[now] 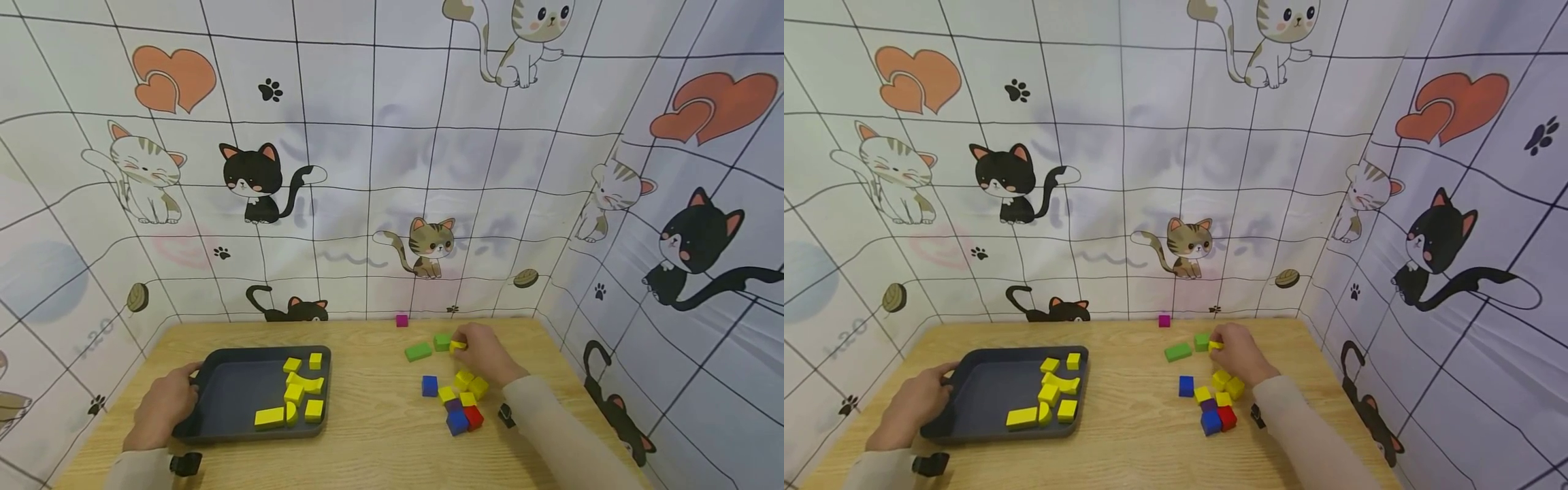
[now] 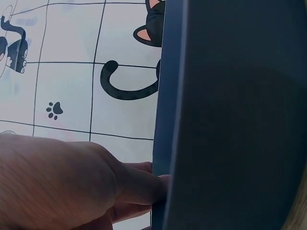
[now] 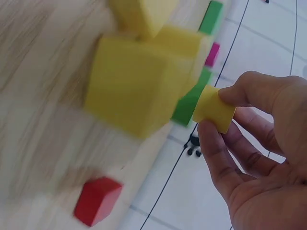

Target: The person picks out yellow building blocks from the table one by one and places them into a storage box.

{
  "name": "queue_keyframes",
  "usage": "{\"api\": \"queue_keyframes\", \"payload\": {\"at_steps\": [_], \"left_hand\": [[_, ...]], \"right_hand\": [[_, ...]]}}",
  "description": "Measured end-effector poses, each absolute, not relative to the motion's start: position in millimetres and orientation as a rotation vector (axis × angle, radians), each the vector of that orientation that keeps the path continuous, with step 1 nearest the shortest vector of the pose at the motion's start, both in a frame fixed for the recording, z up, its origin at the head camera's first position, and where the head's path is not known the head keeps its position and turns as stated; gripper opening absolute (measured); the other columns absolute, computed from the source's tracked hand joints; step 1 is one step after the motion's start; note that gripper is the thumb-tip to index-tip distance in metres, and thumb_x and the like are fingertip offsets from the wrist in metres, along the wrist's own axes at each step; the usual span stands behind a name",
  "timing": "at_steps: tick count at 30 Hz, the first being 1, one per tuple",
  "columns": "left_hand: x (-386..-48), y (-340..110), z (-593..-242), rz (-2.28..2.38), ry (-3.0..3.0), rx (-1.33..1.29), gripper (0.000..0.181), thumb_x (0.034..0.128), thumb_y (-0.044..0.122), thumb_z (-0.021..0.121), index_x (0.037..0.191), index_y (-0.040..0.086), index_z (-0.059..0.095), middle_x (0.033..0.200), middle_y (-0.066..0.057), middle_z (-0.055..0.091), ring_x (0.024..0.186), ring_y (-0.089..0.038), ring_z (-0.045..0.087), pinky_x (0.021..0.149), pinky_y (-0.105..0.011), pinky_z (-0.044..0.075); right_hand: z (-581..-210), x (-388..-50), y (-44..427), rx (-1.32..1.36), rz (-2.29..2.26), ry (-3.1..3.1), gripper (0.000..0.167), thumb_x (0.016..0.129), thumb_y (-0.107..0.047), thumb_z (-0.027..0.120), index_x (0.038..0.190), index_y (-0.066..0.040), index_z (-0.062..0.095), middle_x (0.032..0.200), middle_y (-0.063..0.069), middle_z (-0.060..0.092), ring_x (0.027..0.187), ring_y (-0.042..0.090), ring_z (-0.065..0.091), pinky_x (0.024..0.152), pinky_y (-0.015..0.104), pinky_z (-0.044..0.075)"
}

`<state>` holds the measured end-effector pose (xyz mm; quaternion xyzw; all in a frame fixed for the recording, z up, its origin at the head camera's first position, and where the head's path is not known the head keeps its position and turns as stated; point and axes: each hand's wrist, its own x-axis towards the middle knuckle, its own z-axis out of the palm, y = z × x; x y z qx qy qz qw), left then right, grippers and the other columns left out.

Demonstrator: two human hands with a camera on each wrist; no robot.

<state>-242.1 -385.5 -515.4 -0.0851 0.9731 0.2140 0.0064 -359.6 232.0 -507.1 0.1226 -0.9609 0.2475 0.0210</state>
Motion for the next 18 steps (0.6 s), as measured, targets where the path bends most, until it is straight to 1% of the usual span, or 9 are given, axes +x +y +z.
{"api": "queue_keyframes", "payload": {"at_steps": [3,7,10,15,18], "left_hand": [[-242.6,-385.9,-516.1,0.674,3.045,-0.261,0.057,0.1062,0.001,0.061,0.162,-0.008,0.055,0.138,-0.041,0.073,0.109,-0.063,0.076,0.081,-0.069,0.064],[-244.7,-386.0,-517.8,0.680,3.048,-0.242,0.058,0.1065,0.001,0.061,0.163,-0.008,0.055,0.137,-0.041,0.073,0.102,-0.057,0.077,0.076,-0.064,0.064],[-245.3,-385.6,-517.7,0.675,3.053,-0.232,0.058,0.1067,0.001,0.061,0.164,-0.008,0.054,0.137,-0.041,0.073,0.099,-0.056,0.077,0.074,-0.063,0.063],[-244.5,-384.8,-516.0,0.663,3.043,-0.260,0.058,0.1070,0.002,0.062,0.164,-0.007,0.054,0.139,-0.041,0.073,0.108,-0.063,0.076,0.078,-0.068,0.064],[-243.8,-384.5,-515.3,0.664,3.012,-0.280,0.059,0.1085,0.003,0.062,0.166,-0.006,0.052,0.142,-0.041,0.071,0.110,-0.063,0.075,0.079,-0.067,0.064]], "right_hand": [[-505.0,-359.1,219.0,0.455,0.743,-2.938,0.017,0.096,0.000,0.089,0.111,-0.007,0.085,0.104,0.002,0.079,0.093,0.018,0.066,0.091,0.041,0.066],[-497.3,-352.6,197.1,0.530,0.740,-2.910,0.017,0.095,0.001,0.089,0.109,-0.006,0.086,0.102,0.003,0.080,0.091,0.017,0.064,0.087,0.039,0.065],[-492.3,-348.8,176.9,0.579,0.729,-2.907,0.017,0.096,-0.001,0.090,0.111,-0.007,0.086,0.105,0.003,0.082,0.093,0.016,0.067,0.090,0.040,0.068],[-488.0,-344.5,138.6,0.747,0.724,-2.862,0.017,0.099,-0.004,0.089,0.116,-0.006,0.086,0.111,0.006,0.084,0.100,0.019,0.075,0.095,0.043,0.069],[-487.2,-341.8,114.8,0.875,0.727,-2.831,0.017,0.100,-0.004,0.087,0.116,-0.005,0.086,0.113,0.007,0.084,0.102,0.020,0.077,0.094,0.040,0.069]]}}
